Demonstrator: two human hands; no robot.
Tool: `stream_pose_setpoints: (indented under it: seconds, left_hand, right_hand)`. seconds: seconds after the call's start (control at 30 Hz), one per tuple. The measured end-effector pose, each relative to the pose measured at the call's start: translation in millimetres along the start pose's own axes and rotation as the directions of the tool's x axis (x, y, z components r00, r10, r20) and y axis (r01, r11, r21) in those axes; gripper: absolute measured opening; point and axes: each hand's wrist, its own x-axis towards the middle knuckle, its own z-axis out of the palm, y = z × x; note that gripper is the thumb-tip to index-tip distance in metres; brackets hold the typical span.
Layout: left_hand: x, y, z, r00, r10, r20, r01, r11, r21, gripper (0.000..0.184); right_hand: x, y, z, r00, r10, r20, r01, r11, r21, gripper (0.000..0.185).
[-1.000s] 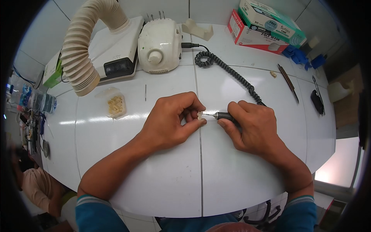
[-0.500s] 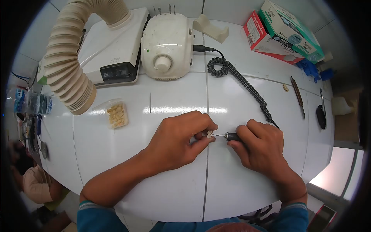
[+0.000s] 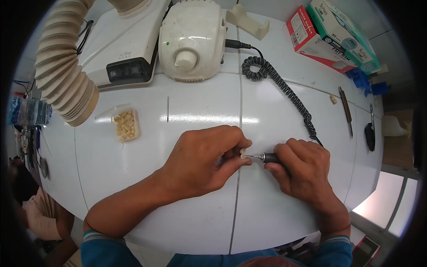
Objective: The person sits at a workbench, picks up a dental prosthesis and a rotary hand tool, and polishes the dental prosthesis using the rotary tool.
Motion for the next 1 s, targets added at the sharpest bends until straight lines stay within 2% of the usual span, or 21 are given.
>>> stream_pose_setpoints:
  seconds: [0.1, 0.47, 0.9, 1.0]
  left_hand:
    - [1.5, -3.0, 2.5, 0.999, 0.043, -0.022, -0.043, 0.999, -0.015, 0.029]
    - [2.4, -1.3, 1.1, 0.999, 0.037, 0.013, -0.038, 0.997, 0.067, 0.026]
    - [1.2, -2.1, 1.5, 1.0, 0.023, -0.006, -0.023, 1.0, -0.017, 0.028]
    - [1.9, 1.8, -2.6, 0.999, 0.014, 0.035, -0.013, 1.0, -0.016, 0.025]
  right_hand:
    - [0.7, 0.5, -0.5, 1.0, -0.005, -0.004, 0.005, 1.0, 0.004, 0.036]
    - [0.8, -0.9, -2.0, 1.0, 0.003, 0.015, -0.003, 1.0, -0.013, 0.036]
    - [-0.7, -1.7, -2.3, 0.998, 0.046, 0.032, -0.045, 0.999, -0.025, 0.035]
    - [-0.7, -2.1, -2.3, 0.998, 0.052, 0.032, -0.051, 0.998, -0.025, 0.034]
